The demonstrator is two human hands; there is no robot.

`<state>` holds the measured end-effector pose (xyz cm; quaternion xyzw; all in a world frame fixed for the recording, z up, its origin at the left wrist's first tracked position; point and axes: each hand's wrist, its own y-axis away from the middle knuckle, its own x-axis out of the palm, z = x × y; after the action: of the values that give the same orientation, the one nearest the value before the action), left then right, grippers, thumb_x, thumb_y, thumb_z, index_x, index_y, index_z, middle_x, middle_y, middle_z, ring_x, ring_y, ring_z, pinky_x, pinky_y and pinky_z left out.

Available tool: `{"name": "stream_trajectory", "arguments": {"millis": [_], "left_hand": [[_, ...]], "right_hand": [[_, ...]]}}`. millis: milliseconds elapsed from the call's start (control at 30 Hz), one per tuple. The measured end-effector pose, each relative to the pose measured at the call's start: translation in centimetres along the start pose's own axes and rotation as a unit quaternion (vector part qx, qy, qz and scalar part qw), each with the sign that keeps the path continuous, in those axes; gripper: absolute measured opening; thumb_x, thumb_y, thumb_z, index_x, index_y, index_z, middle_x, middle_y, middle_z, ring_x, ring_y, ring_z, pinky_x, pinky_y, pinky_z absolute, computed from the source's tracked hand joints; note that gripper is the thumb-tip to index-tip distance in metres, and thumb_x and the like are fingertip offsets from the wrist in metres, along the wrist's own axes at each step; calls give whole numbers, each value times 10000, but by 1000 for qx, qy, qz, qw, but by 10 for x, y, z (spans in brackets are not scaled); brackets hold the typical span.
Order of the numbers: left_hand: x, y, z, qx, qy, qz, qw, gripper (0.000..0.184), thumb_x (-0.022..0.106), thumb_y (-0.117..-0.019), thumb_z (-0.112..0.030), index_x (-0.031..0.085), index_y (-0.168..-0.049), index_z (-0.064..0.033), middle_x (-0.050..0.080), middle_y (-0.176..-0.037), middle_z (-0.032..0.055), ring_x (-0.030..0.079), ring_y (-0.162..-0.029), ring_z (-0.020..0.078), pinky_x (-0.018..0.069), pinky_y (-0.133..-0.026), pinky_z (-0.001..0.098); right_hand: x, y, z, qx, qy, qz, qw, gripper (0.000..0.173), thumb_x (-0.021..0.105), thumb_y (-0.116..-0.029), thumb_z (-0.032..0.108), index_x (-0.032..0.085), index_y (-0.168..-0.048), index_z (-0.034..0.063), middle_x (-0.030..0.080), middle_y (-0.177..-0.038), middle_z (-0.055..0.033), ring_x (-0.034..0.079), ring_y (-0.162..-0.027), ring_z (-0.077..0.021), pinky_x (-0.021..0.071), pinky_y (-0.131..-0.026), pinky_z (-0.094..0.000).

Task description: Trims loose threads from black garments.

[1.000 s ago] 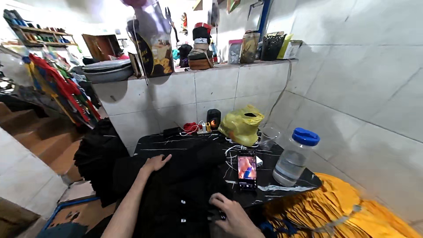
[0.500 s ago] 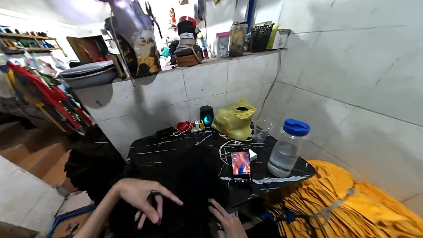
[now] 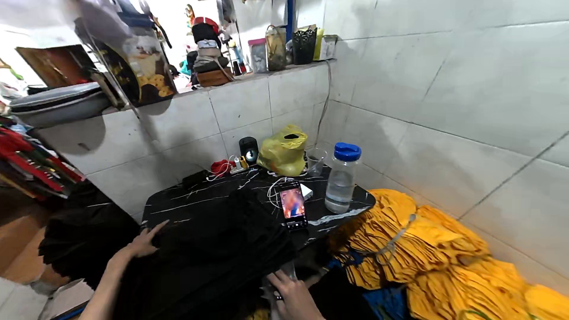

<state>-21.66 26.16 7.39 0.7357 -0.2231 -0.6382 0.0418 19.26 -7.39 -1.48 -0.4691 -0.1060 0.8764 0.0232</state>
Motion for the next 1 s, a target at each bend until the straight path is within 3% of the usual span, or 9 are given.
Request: {"name": "stream_trajectory", "arguments": {"millis": [67, 133, 233, 433, 567, 667, 800, 900, 1000], "left_hand": [[-5, 11, -24, 50, -38, 12, 998, 704, 771, -857, -107, 542, -1485, -326, 368, -1588, 230, 374, -1393, 539, 375, -1018, 750], [2, 29, -55, 116, -45, 50, 991, 406, 627, -994, -431, 660, -1321, -193, 498, -1490, 193, 426, -1390, 462, 310, -1057, 757], [18, 65, -89, 87, -85, 81, 989, 772, 362, -983, -738, 641, -1358, -124, 488, -1525, 173, 391, -1452, 400, 211, -1161, 700], [-16, 131, -100, -96, -222, 169, 956, 832, 351, -954, -782, 524, -1489, -168, 611, -1376, 249, 555, -1305, 467, 413, -1061, 683], [-41, 141, -69, -147, -158, 236, 947, 651, 464, -1032, -598, 738, -1051, -8, 747, -921, 170, 731, -823, 320, 575, -814, 553], [-59, 114, -49, -199, -174, 142, 954, 603, 609, -989, -539, 713, -1096, 45, 712, -1049, 276, 694, -998, 444, 517, -909, 646], [-38, 48, 4, -63, -66, -9, 996, 747, 767, -855, -569, 598, -1381, -66, 576, -1381, 273, 548, -1292, 457, 425, -1069, 654], [4, 8, 26, -10, 35, 0, 999, 1022, 865, -747, -566, 425, -1535, -87, 489, -1501, 245, 474, -1397, 399, 376, -1152, 594], [18, -10, 35, -46, 16, 23, 999, 1096, 886, -648, -649, 492, -1486, -64, 549, -1445, 239, 495, -1377, 395, 348, -1146, 637]], "right_hand": [[0, -3, 2, 10, 1, 4, 1000, 469, 670, -875, 94, 675, -1333, 193, 701, -1240, -118, 737, -822, -321, 602, -674, -537], [4, -3, 0, 12, -3, -8, 1000, 478, 679, -871, 98, 677, -1339, 198, 701, -1253, -112, 742, -843, -318, 607, -685, -539], [12, -1, 0, 12, -6, -24, 1000, 472, 689, -857, 93, 685, -1323, 170, 703, -1228, -124, 740, -816, -315, 608, -660, -532], [15, -1, -4, 16, -11, -23, 1000, 506, 712, -824, 83, 684, -1322, 168, 707, -1200, -129, 735, -784, -323, 607, -651, -538], [16, -1, -5, 20, -17, -21, 999, 506, 704, -841, 96, 675, -1338, 182, 702, -1215, -123, 732, -782, -318, 605, -652, -540], [17, -1, -2, 30, -16, -15, 999, 511, 713, -834, 94, 673, -1337, 171, 697, -1224, -136, 734, -796, -328, 605, -664, -544], [16, -3, 0, 23, -17, -33, 999, 507, 715, -814, 77, 689, -1313, 162, 708, -1198, -132, 735, -772, -319, 609, -642, -531], [12, -1, -1, 19, -26, -18, 999, 503, 704, -831, 73, 678, -1324, 167, 699, -1221, -127, 734, -793, -320, 606, -652, -536], [13, 1, -3, 19, -20, -17, 999, 501, 677, -866, 89, 661, -1355, 198, 692, -1260, -101, 738, -812, -305, 609, -658, -533]]}}
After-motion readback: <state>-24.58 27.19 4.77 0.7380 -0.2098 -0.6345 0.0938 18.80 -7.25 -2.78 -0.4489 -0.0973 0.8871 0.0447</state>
